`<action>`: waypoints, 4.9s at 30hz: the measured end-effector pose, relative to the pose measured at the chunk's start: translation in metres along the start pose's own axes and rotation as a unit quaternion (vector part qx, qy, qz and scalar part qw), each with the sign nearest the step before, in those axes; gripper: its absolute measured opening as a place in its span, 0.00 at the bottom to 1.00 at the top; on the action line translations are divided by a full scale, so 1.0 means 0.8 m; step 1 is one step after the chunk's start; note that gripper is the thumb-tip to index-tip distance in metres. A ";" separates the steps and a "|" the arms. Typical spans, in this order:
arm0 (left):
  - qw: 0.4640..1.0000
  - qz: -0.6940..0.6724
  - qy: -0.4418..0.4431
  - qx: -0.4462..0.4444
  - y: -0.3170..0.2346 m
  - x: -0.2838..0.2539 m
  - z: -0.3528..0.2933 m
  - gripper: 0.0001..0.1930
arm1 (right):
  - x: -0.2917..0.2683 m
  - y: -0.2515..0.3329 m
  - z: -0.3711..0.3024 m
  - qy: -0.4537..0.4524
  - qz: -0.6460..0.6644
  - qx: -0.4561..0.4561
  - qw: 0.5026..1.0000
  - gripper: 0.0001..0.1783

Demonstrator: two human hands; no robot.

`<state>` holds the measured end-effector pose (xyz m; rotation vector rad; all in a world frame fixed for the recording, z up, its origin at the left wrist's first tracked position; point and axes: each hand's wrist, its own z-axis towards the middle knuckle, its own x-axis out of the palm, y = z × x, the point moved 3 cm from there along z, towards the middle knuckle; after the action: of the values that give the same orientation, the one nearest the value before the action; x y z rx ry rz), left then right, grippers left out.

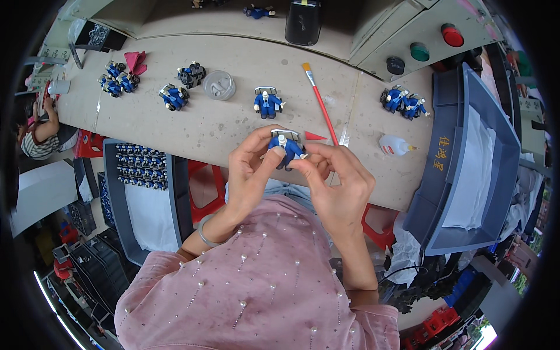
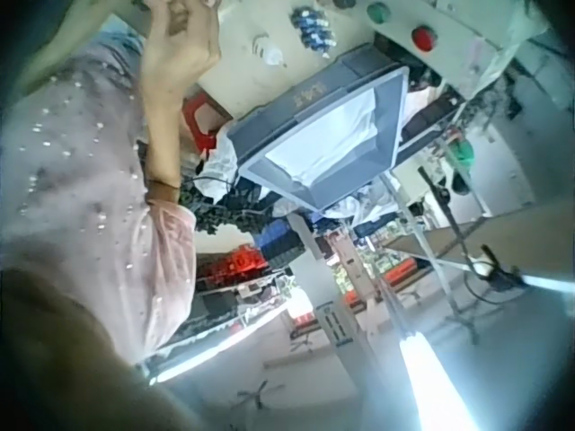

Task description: The person assembles toy figurines by applying glue to the components using a brush and a glue bottle, attaching pieces by hand, and placing finished figurines into a tray.

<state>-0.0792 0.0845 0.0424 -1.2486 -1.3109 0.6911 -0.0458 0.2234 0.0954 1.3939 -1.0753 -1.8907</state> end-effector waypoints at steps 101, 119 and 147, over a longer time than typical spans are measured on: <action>0.991 0.021 -0.061 0.116 -0.015 0.013 -0.010 0.10 | -0.005 0.000 -0.006 -0.058 0.100 -0.049 0.992 0.09; 0.932 -0.318 0.106 -0.135 -0.001 0.005 0.012 0.13 | -0.005 -0.010 -0.011 -0.108 0.136 -0.010 0.985 0.15; 0.926 -0.273 0.115 -0.235 0.004 0.009 0.012 0.12 | 0.018 -0.055 -0.006 0.039 0.325 0.135 0.935 0.13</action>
<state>-0.0859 0.0948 0.0399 -1.2009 -1.5793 -0.1776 -0.0443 0.2337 0.0500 1.0451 -1.5642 -1.2316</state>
